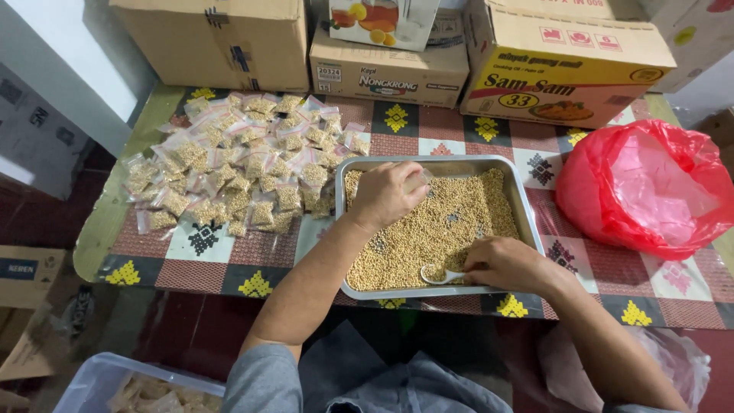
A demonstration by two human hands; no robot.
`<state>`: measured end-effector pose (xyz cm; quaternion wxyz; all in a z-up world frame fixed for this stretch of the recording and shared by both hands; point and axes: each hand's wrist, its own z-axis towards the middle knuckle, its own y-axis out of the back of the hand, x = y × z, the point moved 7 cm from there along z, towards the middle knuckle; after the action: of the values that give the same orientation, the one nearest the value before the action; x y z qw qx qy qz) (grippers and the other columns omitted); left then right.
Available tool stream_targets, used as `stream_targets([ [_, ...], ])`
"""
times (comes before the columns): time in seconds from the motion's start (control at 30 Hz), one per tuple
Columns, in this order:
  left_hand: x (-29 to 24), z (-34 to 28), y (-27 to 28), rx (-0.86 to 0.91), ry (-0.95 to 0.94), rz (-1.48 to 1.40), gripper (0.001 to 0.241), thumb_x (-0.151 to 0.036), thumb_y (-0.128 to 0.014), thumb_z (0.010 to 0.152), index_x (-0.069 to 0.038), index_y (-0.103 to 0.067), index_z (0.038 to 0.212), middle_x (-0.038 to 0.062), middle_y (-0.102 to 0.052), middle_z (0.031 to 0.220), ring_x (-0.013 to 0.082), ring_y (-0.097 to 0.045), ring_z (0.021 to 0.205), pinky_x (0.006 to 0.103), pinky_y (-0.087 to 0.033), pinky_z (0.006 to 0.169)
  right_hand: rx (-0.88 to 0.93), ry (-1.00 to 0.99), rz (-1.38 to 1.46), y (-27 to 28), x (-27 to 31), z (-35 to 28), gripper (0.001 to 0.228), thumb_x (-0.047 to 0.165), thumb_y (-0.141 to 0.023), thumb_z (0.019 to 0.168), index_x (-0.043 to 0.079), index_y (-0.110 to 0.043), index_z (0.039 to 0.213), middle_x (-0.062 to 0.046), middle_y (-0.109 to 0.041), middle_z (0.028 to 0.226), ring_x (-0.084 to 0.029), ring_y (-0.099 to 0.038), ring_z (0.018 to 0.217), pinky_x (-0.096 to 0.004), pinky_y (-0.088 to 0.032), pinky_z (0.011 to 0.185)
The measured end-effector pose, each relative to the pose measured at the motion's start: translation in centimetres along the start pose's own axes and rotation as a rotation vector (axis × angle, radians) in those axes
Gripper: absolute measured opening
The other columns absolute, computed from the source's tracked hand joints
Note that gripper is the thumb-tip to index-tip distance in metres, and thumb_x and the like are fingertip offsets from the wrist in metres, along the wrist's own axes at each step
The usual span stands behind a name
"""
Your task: Filling small plastic bags with grains using a spoon from a tray and organizing them into a pile.
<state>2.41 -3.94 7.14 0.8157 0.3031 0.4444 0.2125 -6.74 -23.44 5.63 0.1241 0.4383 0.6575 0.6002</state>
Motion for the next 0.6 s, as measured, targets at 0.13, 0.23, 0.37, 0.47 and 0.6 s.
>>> stream_targets([
  [0.13, -0.1, -0.1, 0.2, -0.056, -0.034, 0.015, 0.025, -0.036, -0.068, 0.092, -0.016, -0.068, 0.108, 0.010, -0.075, 0.091, 0.0321, -0.074, 0.090, 0.0461, -0.060, 0.082, -0.019, -0.054, -0.056, -0.5, -0.9, 0.3, 0.016, 0.031, -0.075, 0.082, 0.017, -0.080, 0.089, -0.008, -0.076, 0.086, -0.031, -0.074, 0.086, -0.044, -0.059, 0.078],
  [0.23, 0.0, -0.1, 0.3, -0.067, -0.036, 0.018, 0.025, -0.035, -0.068, 0.091, -0.017, -0.067, 0.108, 0.009, -0.075, 0.092, 0.0316, -0.074, 0.090, 0.0462, -0.059, 0.084, -0.098, -0.092, -0.062, -0.4, -2.3, 0.4, 0.018, 0.030, -0.073, 0.082, 0.015, -0.078, 0.090, -0.010, -0.075, 0.084, -0.034, -0.074, 0.084, -0.048, -0.058, 0.076],
  [0.37, 0.1, 0.0, 0.1, -0.090, -0.046, 0.041, 0.026, -0.036, -0.070, 0.089, -0.018, -0.067, 0.108, 0.009, -0.075, 0.091, 0.0314, -0.075, 0.091, 0.0460, -0.059, 0.084, -0.328, -0.115, -0.051, 2.1, -3.5, 0.7, 0.017, 0.025, -0.066, 0.088, 0.013, -0.074, 0.097, -0.012, -0.073, 0.085, -0.035, -0.073, 0.084, -0.047, -0.058, 0.073],
  [0.47, 0.3, 0.1, 0.0, -0.058, -0.039, 0.031, 0.024, -0.038, -0.068, 0.091, -0.020, -0.068, 0.107, 0.005, -0.075, 0.090, 0.0267, -0.075, 0.089, 0.0417, -0.059, 0.084, -0.339, -0.058, -0.080, 3.3, -2.9, 1.0, 0.016, 0.021, -0.066, 0.089, 0.012, -0.076, 0.097, -0.010, -0.073, 0.084, -0.032, -0.074, 0.079, -0.042, -0.059, 0.069],
  [0.6, 0.7, 0.2, -0.5, -0.052, -0.024, 0.010, 0.022, -0.037, -0.067, 0.093, -0.021, -0.068, 0.107, 0.005, -0.075, 0.090, 0.0254, -0.075, 0.089, 0.0402, -0.059, 0.085, -0.261, 0.007, -0.040, 1.7, -0.1, 1.7, 0.014, 0.015, -0.067, 0.089, 0.015, -0.081, 0.094, -0.005, -0.076, 0.083, -0.024, -0.075, 0.076, -0.033, -0.060, 0.070],
])
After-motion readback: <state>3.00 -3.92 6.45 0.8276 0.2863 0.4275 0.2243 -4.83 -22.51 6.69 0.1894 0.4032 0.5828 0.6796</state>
